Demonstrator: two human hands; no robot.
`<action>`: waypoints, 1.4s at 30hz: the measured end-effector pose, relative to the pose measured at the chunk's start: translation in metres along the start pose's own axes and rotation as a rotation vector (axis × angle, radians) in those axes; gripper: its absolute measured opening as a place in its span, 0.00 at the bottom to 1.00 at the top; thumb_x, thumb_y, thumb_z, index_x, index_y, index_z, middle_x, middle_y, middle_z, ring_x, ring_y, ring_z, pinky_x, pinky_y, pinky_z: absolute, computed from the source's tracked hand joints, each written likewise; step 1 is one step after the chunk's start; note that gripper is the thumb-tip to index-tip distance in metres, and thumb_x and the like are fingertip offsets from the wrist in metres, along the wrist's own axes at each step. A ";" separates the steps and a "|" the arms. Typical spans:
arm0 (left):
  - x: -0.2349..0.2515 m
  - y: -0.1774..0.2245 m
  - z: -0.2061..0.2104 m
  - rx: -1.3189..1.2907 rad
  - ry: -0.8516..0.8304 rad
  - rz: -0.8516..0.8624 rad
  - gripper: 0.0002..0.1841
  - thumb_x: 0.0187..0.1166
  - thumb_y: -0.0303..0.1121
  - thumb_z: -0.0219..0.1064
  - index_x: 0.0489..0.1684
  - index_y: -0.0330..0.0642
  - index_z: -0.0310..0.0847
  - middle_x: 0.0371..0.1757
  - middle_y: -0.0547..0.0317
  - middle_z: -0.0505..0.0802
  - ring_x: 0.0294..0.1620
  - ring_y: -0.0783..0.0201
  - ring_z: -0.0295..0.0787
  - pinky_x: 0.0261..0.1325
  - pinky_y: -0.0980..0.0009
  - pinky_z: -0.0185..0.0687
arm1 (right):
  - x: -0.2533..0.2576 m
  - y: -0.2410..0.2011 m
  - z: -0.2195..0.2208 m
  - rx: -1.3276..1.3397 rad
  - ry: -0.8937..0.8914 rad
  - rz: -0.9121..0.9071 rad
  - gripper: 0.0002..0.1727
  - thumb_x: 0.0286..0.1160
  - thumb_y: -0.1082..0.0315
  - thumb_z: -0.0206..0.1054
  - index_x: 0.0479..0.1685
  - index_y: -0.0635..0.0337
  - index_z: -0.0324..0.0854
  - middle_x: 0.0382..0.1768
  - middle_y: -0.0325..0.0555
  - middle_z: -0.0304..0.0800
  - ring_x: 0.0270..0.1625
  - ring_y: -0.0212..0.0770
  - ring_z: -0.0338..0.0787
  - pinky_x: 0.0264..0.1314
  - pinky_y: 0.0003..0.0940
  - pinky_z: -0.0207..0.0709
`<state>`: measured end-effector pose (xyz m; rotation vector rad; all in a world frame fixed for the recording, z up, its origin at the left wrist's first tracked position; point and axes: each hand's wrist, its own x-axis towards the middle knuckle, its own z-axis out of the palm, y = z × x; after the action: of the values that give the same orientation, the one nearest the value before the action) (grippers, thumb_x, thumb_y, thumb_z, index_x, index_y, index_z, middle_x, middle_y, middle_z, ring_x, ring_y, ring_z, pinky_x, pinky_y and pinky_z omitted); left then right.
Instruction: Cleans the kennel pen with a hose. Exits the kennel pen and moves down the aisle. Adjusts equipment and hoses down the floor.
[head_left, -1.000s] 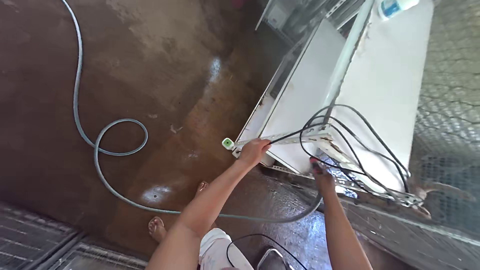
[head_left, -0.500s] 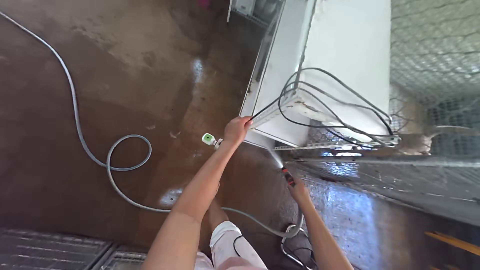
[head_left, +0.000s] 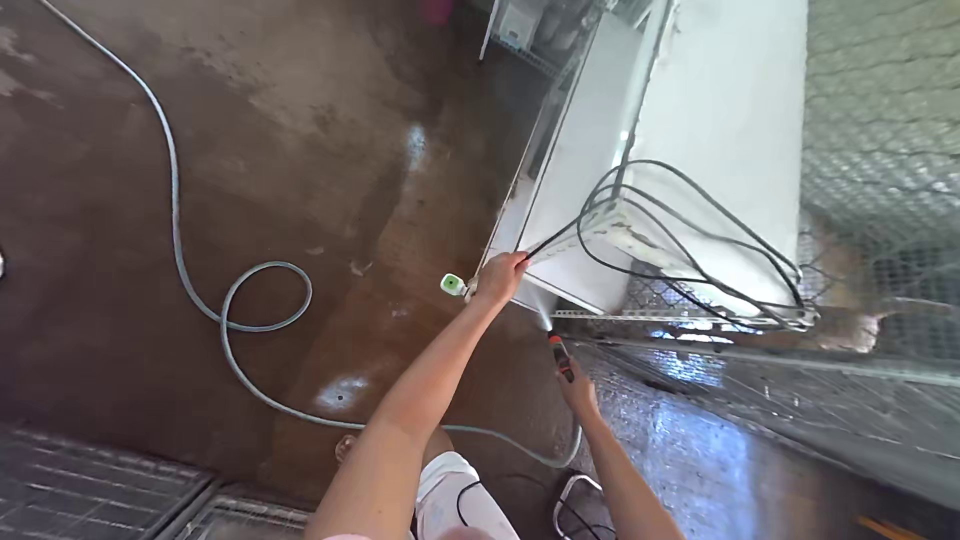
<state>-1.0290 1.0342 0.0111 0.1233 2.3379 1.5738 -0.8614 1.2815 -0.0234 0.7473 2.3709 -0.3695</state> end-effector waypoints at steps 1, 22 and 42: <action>0.003 -0.002 0.003 -0.004 -0.003 -0.005 0.17 0.92 0.34 0.57 0.67 0.35 0.85 0.57 0.36 0.92 0.62 0.42 0.89 0.70 0.46 0.79 | 0.008 0.000 0.005 0.018 0.007 -0.001 0.36 0.89 0.62 0.62 0.94 0.61 0.54 0.69 0.74 0.83 0.71 0.71 0.85 0.77 0.64 0.72; 0.042 -0.040 0.049 -0.213 0.089 0.125 0.18 0.89 0.33 0.57 0.66 0.36 0.87 0.50 0.37 0.93 0.54 0.45 0.91 0.64 0.55 0.82 | 0.186 -0.075 0.085 0.133 0.079 -0.066 0.36 0.91 0.61 0.58 0.94 0.63 0.50 0.74 0.72 0.80 0.77 0.67 0.81 0.82 0.58 0.70; 0.080 -0.040 0.065 -0.162 0.034 0.093 0.25 0.87 0.36 0.63 0.81 0.35 0.73 0.73 0.36 0.84 0.75 0.44 0.82 0.79 0.52 0.74 | 0.154 -0.013 0.072 -0.256 -0.258 0.201 0.28 0.93 0.60 0.54 0.81 0.72 0.68 0.77 0.69 0.77 0.81 0.63 0.78 0.82 0.58 0.70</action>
<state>-1.0800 1.0962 -0.0646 0.1715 2.2487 1.8160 -0.9348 1.3054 -0.1753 0.7580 2.0311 -0.0698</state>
